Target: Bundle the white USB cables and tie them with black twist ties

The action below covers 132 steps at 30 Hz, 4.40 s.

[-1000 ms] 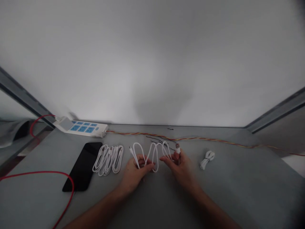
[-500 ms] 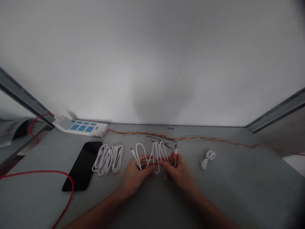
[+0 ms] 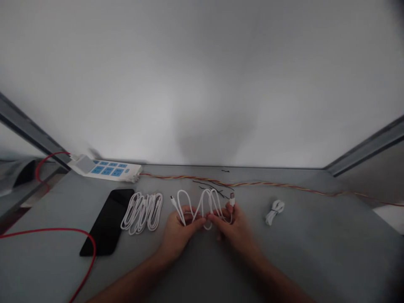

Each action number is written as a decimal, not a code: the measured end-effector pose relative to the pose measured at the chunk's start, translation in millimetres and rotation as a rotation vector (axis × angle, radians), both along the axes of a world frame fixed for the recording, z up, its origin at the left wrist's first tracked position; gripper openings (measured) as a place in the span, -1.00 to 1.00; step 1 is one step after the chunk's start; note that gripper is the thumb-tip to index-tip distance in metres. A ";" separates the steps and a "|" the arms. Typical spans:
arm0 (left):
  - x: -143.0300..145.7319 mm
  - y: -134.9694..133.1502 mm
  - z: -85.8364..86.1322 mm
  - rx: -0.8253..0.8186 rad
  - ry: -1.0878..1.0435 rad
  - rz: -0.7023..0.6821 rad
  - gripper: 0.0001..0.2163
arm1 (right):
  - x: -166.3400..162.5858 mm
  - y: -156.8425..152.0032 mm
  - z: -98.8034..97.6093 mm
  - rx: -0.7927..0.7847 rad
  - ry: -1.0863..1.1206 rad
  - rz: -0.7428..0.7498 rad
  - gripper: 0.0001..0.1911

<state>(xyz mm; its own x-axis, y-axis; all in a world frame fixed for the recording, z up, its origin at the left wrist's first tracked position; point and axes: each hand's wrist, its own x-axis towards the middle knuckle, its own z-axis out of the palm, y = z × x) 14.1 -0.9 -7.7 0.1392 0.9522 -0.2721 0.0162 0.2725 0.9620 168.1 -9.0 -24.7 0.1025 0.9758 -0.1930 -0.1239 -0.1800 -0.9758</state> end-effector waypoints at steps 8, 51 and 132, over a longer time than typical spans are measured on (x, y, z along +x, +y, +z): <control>-5.6 -1.1 -7.4 0.014 -0.134 -0.078 -0.59 | 5.3 4.3 -2.7 0.035 0.013 -0.051 -0.45; -3.6 3.2 -10.2 -0.027 -0.135 0.059 -0.65 | 2.4 3.7 -5.4 0.092 -0.032 -0.052 -0.44; 2.3 -7.9 -0.2 0.405 0.358 -0.328 -0.69 | -3.0 -7.2 4.1 0.406 -0.642 0.361 -0.73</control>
